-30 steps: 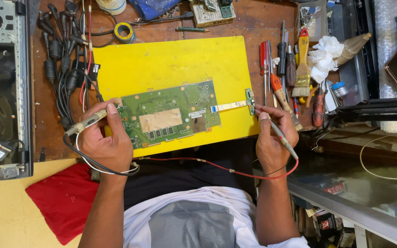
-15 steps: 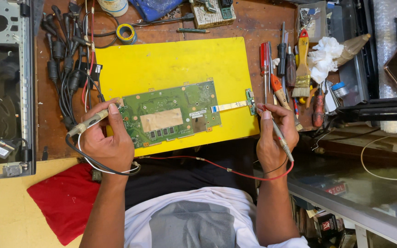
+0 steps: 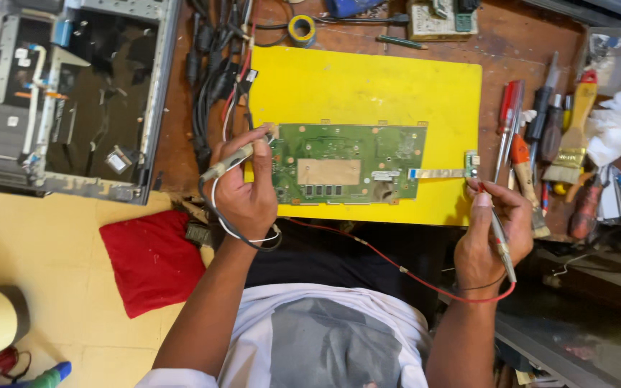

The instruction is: The person uses a multimeter to test points on a green circuit board placed on a yellow mat. They flip the board over to test the other side and continue probing various components with the multimeter probes.

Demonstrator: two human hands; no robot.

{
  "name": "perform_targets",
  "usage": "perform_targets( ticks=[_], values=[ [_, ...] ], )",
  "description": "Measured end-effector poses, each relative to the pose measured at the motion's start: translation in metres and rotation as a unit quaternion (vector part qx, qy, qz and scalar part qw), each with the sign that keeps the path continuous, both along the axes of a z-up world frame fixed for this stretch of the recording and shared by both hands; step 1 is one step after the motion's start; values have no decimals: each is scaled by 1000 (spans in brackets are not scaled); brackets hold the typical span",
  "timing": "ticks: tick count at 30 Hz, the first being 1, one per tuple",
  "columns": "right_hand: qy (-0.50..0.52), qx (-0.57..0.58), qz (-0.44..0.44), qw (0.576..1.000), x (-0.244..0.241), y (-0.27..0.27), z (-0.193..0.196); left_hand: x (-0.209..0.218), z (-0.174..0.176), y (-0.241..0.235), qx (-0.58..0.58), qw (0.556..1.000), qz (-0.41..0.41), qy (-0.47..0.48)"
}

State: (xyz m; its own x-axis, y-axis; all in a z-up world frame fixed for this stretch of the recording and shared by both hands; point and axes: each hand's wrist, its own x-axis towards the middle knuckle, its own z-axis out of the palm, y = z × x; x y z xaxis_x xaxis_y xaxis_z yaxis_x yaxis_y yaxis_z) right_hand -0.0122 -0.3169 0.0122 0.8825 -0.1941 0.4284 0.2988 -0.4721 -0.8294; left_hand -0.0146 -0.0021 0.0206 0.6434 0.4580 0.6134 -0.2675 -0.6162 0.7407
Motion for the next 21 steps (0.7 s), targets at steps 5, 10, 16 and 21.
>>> perform_targets(
  ticks=[5,10,16,21],
  values=[
    [25,-5,-26,999,-2,6,2,-1,-9,1,-40,999,-30,19],
    [5,-51,-25,998,-4,7,4,-1,-7,2,-37,999,-32,16],
    [-60,6,29,998,-6,27,-9,2,-11,2,-30,999,-25,21],
    [-130,-5,158,979,-10,62,-1,10,-17,0,-63,997,2,-50]
  ],
)
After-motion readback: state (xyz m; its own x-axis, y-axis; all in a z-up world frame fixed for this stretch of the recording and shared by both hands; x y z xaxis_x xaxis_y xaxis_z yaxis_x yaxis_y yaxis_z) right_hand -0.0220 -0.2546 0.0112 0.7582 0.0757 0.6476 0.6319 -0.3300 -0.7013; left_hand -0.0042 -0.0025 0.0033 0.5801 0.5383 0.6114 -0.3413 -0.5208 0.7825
